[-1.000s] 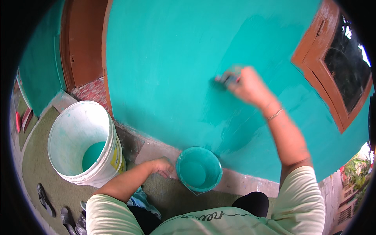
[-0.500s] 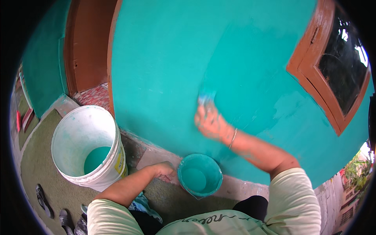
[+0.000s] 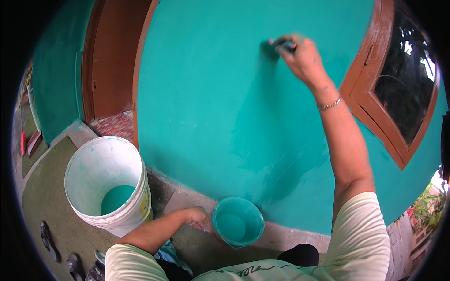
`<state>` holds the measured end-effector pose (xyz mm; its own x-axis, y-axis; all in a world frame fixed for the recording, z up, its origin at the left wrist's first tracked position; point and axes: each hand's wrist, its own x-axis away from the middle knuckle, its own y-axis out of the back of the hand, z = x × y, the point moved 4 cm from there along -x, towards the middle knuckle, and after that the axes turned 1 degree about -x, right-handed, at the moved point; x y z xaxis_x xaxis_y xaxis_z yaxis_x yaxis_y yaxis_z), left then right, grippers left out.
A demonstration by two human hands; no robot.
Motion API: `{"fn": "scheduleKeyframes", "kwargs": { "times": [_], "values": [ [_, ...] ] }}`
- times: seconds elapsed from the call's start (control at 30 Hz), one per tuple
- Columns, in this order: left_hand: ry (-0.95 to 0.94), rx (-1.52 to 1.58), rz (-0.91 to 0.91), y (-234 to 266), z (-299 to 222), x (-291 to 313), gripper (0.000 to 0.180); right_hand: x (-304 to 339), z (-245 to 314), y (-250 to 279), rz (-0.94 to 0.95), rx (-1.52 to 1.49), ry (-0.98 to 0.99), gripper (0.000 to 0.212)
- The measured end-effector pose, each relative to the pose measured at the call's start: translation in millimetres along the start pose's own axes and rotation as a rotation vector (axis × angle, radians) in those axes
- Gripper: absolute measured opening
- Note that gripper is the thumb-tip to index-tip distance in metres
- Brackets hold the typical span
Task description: The person applies green paint to a wall with a brush and then wipes the window frame with a cloth.
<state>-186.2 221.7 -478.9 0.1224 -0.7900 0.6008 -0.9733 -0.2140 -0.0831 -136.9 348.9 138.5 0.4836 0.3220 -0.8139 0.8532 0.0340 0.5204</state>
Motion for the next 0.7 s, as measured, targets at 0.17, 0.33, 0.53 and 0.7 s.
{"fn": "scheduleKeyframes", "kwargs": {
  "times": [0.17,0.33,0.53,0.7],
  "values": [
    [0.071,-0.052,-0.021,-17.7,-21.7,23.8,0.029,-12.2,-1.4,-6.0,-0.193,0.409,0.284,0.014],
    [0.044,-0.085,-0.058,-28.7,-51.1,56.8,0.040,139.0,36.7,-121.9,0.107,0.521,0.561,0.013],
    [0.002,-0.042,-0.080,-15.0,-38.2,53.5,0.047,217.0,74.3,-166.9,0.679,-0.128,0.175,0.014],
    [0.054,-0.037,-0.056,-5.3,-17.2,34.3,0.042,79.2,19.7,-116.7,0.534,-0.275,-0.195,0.017]
  ]
}}
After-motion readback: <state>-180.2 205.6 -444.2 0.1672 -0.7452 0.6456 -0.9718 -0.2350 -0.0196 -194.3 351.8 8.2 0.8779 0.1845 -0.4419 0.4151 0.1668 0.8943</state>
